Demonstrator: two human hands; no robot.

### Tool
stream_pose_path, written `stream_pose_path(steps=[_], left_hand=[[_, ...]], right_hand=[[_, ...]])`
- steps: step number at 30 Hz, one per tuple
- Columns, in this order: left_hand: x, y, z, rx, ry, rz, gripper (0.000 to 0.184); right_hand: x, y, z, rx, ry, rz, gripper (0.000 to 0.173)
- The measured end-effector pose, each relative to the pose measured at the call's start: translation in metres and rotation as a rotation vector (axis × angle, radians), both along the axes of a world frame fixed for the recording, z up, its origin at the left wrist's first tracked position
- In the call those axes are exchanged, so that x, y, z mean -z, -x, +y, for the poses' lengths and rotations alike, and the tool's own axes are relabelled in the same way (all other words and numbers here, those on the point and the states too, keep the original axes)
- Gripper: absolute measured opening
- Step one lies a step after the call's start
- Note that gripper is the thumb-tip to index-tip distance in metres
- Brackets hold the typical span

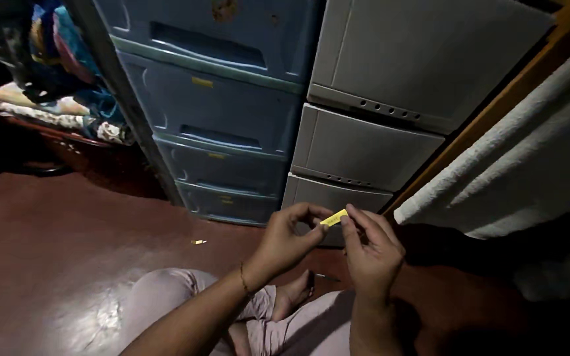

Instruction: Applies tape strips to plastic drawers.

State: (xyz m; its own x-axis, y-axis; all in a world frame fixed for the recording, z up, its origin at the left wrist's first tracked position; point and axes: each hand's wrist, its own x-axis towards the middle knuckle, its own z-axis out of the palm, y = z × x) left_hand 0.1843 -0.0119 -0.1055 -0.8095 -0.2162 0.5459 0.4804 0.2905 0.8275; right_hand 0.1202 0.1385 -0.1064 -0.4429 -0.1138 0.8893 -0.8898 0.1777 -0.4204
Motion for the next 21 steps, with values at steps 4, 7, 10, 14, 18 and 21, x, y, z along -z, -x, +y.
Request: stream_pose_path(steps=[4, 7, 10, 14, 18, 21], left_hand=[[0.007, -0.013, -0.003, -0.029, -0.044, 0.028, 0.018], [0.012, -0.017, -0.006, -0.045, -0.037, 0.050, 0.017], [0.016, -0.020, -0.008, -0.066, -0.048, 0.046, 0.017], [0.024, -0.020, -0.012, -0.069, -0.098, 0.043, 0.018], [0.037, -0.019, -0.017, -0.080, -0.020, 0.097, 0.027], [0.056, -0.019, -0.026, -0.046, 0.110, 0.130, 0.024]], right_hand=[[0.004, -0.015, -0.010, 0.037, -0.044, 0.038, 0.019], [0.006, -0.022, -0.014, 0.076, -0.067, 0.063, 0.017], [0.011, -0.025, -0.017, 0.138, -0.088, 0.113, 0.014], [0.017, -0.027, -0.021, 0.083, -0.093, 0.093, 0.007], [0.028, -0.028, -0.026, 0.050, -0.134, 0.062, 0.006], [0.045, -0.027, -0.027, -0.002, -0.176, 0.016, 0.009]])
